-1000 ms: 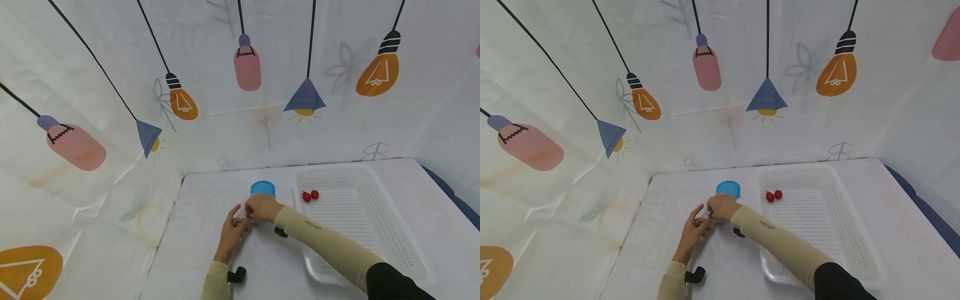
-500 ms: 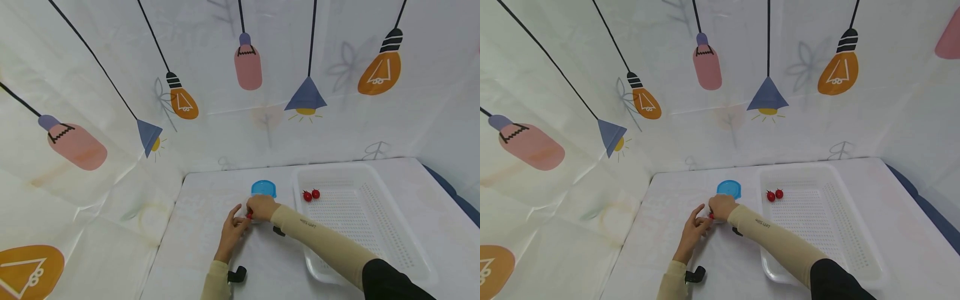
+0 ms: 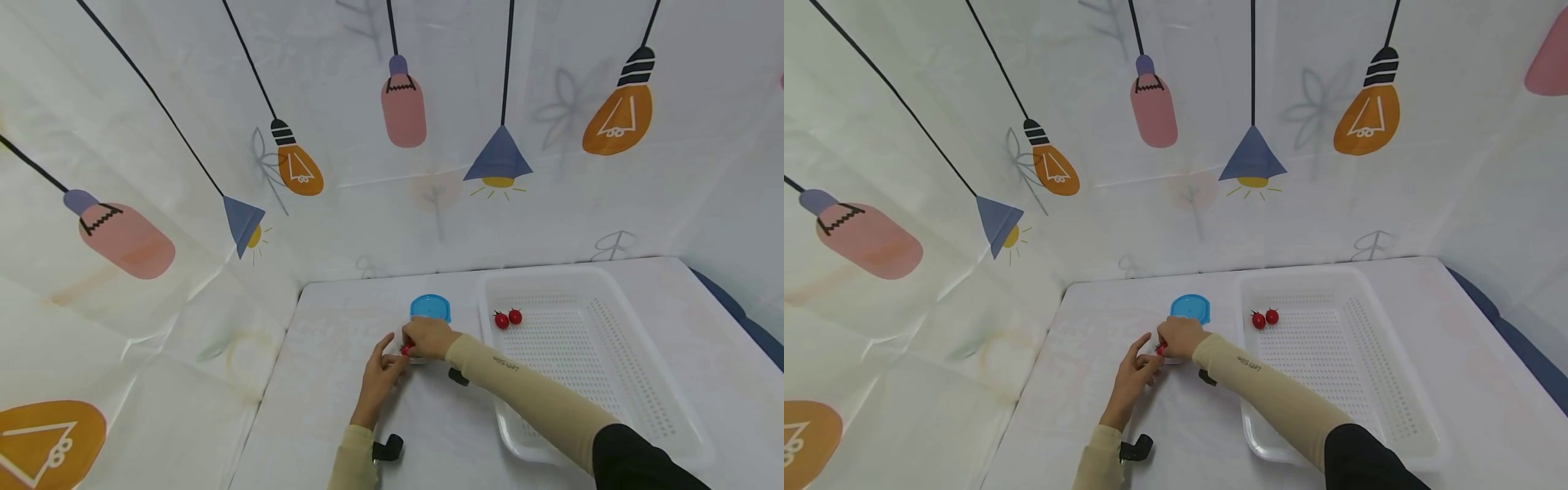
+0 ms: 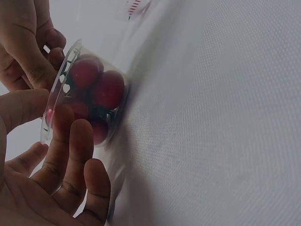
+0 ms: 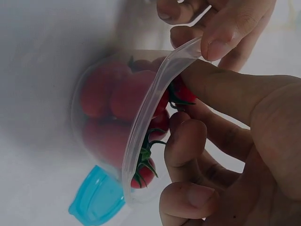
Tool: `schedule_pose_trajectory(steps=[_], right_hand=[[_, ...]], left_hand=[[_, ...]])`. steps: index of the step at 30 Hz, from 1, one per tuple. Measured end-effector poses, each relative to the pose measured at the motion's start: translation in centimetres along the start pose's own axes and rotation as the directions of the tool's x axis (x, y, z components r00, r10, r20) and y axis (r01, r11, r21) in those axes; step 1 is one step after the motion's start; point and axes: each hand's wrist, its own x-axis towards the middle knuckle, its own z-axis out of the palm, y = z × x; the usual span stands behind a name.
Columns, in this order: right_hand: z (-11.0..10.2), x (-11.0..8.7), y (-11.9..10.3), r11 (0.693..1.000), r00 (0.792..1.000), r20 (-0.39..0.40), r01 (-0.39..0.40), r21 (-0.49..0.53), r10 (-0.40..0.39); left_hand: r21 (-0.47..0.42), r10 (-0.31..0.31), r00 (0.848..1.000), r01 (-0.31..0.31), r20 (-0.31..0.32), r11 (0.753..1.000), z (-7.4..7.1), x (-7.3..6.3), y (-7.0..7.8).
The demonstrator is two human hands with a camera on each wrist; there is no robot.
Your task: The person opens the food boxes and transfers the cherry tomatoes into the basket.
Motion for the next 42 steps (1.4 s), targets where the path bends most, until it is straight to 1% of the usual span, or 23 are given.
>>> schedule_pose_trajectory(steps=[13, 15, 17, 20, 22, 24, 27, 31, 35, 38, 42], right_hand=[[0.1, 0.2, 0.3, 0.998, 0.999, -0.026, 0.021, 0.056, -0.02], [0.0, 0.1, 0.3, 0.998, 0.999, -0.03, 0.022, 0.06, -0.02], [0.0, 0.0, 0.3, 0.998, 0.999, -0.034, 0.024, 0.064, -0.021], [-0.1, 0.0, 0.4, 0.997, 0.999, -0.041, 0.029, 0.072, -0.026], [0.0, 0.0, 0.5, 0.996, 0.998, -0.052, 0.041, 0.078, -0.037], [0.1, 0.1, 0.6, 0.994, 0.996, -0.066, 0.061, 0.089, -0.055], [0.2, 0.1, 0.7, 0.991, 0.992, -0.091, 0.095, 0.097, -0.086], [0.2, 0.1, 0.8, 0.989, 0.989, -0.11, 0.115, 0.097, -0.104], [0.1, 0.0, 1.0, 0.988, 0.987, -0.118, 0.121, 0.093, -0.11], [-0.2, -0.1, 1.1, 0.989, 0.988, -0.115, 0.111, 0.096, -0.1], [-0.5, -0.2, 1.3, 0.989, 0.99, -0.113, 0.094, 0.111, -0.082]], left_hand=[[0.007, -0.014, 1.0, 0.014, -0.003, 1.0, 0.0, 0.2, -0.1], [0.008, -0.01, 1.0, 0.01, -0.001, 1.0, 0.0, 0.1, -0.1], [0.011, -0.019, 1.0, 0.019, 0.001, 1.0, 0.1, 0.0, 0.4], [0.008, -0.027, 1.0, 0.027, 0.001, 1.0, 0.1, 0.0, 0.4], [0.009, -0.031, 1.0, 0.031, 0.002, 0.999, 0.1, 0.0, 0.4], [0.003, -0.018, 1.0, 0.018, 0.001, 1.0, 0.0, 0.2, 0.0], [0.001, -0.008, 1.0, 0.008, 0.001, 1.0, 0.0, 0.1, 0.1], [-0.003, 0.001, 1.0, -0.001, -0.002, 1.0, 0.0, 0.1, 0.1], [0.003, -0.002, 1.0, 0.002, -0.009, 1.0, 0.1, 0.1, 0.1], [0.01, -0.008, 1.0, 0.009, -0.015, 1.0, 0.2, 0.1, 0.0], [0.014, -0.024, 1.0, 0.024, -0.015, 1.0, 0.2, -0.1, 0.5]])
